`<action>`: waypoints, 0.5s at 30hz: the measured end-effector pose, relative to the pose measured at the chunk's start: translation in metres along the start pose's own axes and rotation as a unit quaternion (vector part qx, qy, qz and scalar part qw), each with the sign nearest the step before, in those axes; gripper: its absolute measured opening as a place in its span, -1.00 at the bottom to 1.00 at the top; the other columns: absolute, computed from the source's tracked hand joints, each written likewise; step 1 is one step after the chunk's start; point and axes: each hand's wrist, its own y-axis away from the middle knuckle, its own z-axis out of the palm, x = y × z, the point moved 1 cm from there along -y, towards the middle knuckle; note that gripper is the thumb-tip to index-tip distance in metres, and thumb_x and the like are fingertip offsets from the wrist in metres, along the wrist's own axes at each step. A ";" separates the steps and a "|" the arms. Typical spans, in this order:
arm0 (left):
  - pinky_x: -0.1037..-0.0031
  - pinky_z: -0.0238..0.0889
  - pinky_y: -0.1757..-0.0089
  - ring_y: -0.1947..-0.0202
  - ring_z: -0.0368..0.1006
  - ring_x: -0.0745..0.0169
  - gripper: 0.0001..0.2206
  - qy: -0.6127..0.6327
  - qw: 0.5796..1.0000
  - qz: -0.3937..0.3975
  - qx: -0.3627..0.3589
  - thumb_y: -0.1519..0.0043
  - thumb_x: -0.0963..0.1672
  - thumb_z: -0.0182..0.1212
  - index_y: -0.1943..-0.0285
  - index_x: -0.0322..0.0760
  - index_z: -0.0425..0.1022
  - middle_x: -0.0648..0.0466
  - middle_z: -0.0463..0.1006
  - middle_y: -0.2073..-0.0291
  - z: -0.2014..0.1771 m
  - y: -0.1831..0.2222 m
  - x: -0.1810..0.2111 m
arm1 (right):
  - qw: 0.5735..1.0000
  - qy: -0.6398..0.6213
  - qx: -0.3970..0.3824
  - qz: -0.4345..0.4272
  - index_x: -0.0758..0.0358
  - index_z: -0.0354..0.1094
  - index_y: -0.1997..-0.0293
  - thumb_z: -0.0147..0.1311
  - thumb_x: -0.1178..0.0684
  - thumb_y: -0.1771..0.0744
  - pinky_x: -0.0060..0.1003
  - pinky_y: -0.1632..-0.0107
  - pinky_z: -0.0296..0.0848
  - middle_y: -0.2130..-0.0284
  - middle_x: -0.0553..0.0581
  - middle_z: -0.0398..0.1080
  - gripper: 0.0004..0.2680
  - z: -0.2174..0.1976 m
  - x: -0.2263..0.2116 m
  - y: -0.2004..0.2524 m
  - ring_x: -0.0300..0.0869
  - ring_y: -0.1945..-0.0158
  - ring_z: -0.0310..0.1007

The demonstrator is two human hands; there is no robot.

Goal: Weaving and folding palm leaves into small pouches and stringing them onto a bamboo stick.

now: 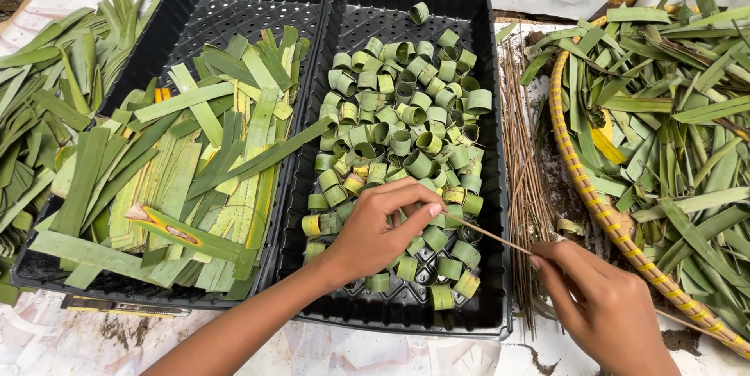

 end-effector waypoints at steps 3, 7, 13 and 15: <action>0.53 0.16 0.48 0.70 0.06 0.42 -0.83 -0.093 0.984 0.144 -0.052 -0.38 -0.13 0.08 0.11 -0.28 0.58 0.06 0.54 0.18 0.008 -0.004 0.004 | 0.998 0.044 0.029 -0.031 0.06 0.42 0.19 0.08 0.06 -0.36 -0.46 0.48 0.27 0.47 -0.20 0.46 -0.97 -0.004 -0.002 0.006 -0.38 0.55 0.38; 0.37 0.35 0.24 0.28 0.45 0.12 -0.88 -0.129 0.965 0.225 -0.034 -0.38 -0.22 0.05 0.15 -0.41 0.49 0.00 0.50 0.29 0.009 -0.012 0.025 | 0.985 0.127 0.098 -0.067 0.16 0.47 0.13 0.14 0.16 -0.38 -0.34 0.48 0.18 0.50 -0.09 0.34 -0.96 -0.018 -0.003 0.005 -0.24 0.57 0.23; 0.45 0.26 0.28 0.33 0.36 0.18 -0.93 -0.136 0.960 0.241 0.032 -0.36 -0.25 0.08 0.15 -0.36 0.48 0.03 0.42 0.35 -0.010 -0.024 0.037 | 0.955 0.186 0.183 -0.140 0.29 0.50 0.27 0.23 0.17 -0.39 -0.28 0.51 0.04 0.59 0.07 0.17 -0.93 -0.035 -0.015 -0.005 -0.09 0.59 -0.05; 0.45 0.36 0.20 0.26 0.46 0.18 -0.89 -0.081 0.979 0.187 0.022 -0.38 -0.23 0.05 0.13 -0.36 0.50 0.01 0.50 0.27 -0.012 -0.028 0.037 | 0.960 0.205 0.163 -0.096 0.24 0.50 0.23 0.17 0.18 -0.42 -0.30 0.49 0.03 0.58 0.02 0.17 -0.93 -0.034 -0.021 -0.012 -0.15 0.58 0.08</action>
